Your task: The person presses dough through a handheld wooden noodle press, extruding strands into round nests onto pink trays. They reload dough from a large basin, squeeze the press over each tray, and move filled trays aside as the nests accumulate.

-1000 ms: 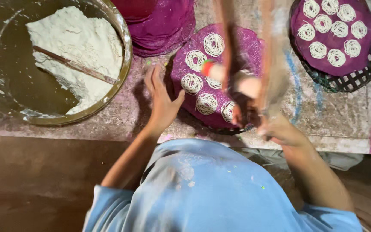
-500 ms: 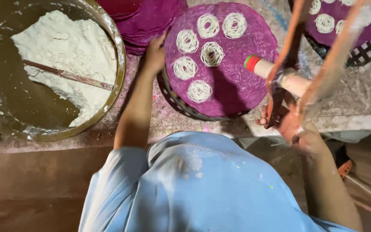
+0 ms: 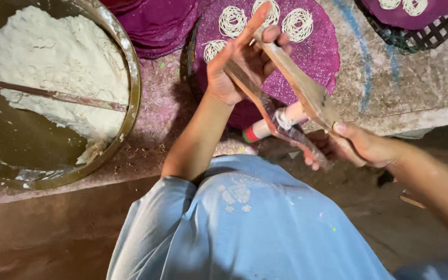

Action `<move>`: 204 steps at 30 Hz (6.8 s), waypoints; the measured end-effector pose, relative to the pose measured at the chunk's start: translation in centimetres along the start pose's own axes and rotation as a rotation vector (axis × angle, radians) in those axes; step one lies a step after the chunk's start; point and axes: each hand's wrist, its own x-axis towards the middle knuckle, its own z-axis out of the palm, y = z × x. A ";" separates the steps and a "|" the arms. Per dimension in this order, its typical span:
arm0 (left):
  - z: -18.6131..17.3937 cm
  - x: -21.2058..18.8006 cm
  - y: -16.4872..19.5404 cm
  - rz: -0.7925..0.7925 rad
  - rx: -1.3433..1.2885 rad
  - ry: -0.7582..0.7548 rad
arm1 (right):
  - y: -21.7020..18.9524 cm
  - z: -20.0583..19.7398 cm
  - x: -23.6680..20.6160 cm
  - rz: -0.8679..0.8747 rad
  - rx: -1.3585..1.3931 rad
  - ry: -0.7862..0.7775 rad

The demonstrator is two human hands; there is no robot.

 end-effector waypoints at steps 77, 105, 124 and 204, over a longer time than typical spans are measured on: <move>-9.1 5.6 -3.3 0.140 -0.239 0.346 | -5.8 -4.4 3.6 0.012 -0.641 0.566; -11.2 2.7 -3.6 -0.904 0.667 0.693 | -2.8 -6.3 4.5 -0.289 -0.515 0.667; -2.0 2.9 -6.2 -0.041 -0.344 0.188 | 1.1 -2.0 -1.6 0.070 0.020 0.395; 21.9 -20.3 22.2 -1.039 2.052 -0.144 | -15.4 25.5 13.4 -0.856 -1.158 -0.682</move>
